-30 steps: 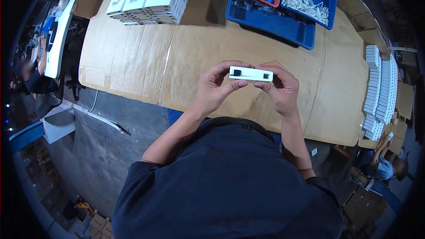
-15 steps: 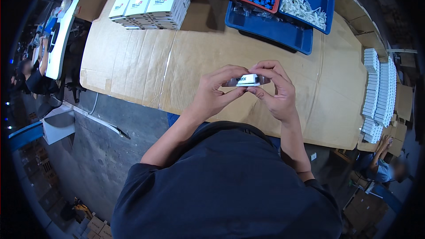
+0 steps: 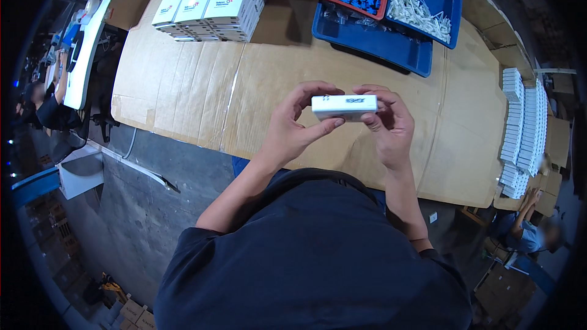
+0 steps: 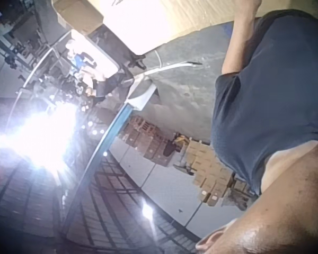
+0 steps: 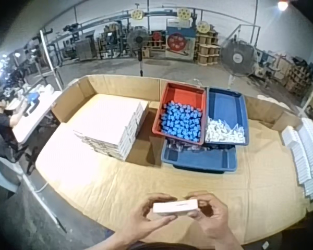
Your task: The recorder is assembling small electronic or mechanical units by placing components inside a white housing and securing them.
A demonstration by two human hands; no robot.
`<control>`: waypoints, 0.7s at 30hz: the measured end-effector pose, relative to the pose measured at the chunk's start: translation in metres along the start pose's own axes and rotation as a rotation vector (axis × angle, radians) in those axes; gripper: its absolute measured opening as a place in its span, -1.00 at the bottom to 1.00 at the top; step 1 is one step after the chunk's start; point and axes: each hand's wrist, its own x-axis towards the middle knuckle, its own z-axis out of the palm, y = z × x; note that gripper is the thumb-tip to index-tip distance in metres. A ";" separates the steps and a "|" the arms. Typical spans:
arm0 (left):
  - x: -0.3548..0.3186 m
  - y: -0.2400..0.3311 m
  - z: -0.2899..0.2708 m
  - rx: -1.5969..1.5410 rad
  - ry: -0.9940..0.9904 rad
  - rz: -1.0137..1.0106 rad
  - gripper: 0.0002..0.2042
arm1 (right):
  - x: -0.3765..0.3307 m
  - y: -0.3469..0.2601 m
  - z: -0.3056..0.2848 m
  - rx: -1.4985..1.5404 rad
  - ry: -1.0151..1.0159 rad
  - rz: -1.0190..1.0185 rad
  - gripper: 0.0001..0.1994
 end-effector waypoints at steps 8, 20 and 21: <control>-0.007 -0.003 -0.002 -0.116 -0.016 -0.132 -0.66 | -0.001 -0.012 0.002 -0.101 -0.036 0.179 -0.66; 0.001 -0.006 -0.007 0.042 -0.058 0.041 -0.65 | -0.001 -0.003 0.000 0.065 -0.001 0.244 -0.67; 0.003 -0.008 -0.008 -0.061 -0.076 0.168 -0.60 | 0.000 -0.003 0.000 0.065 0.000 0.242 -0.67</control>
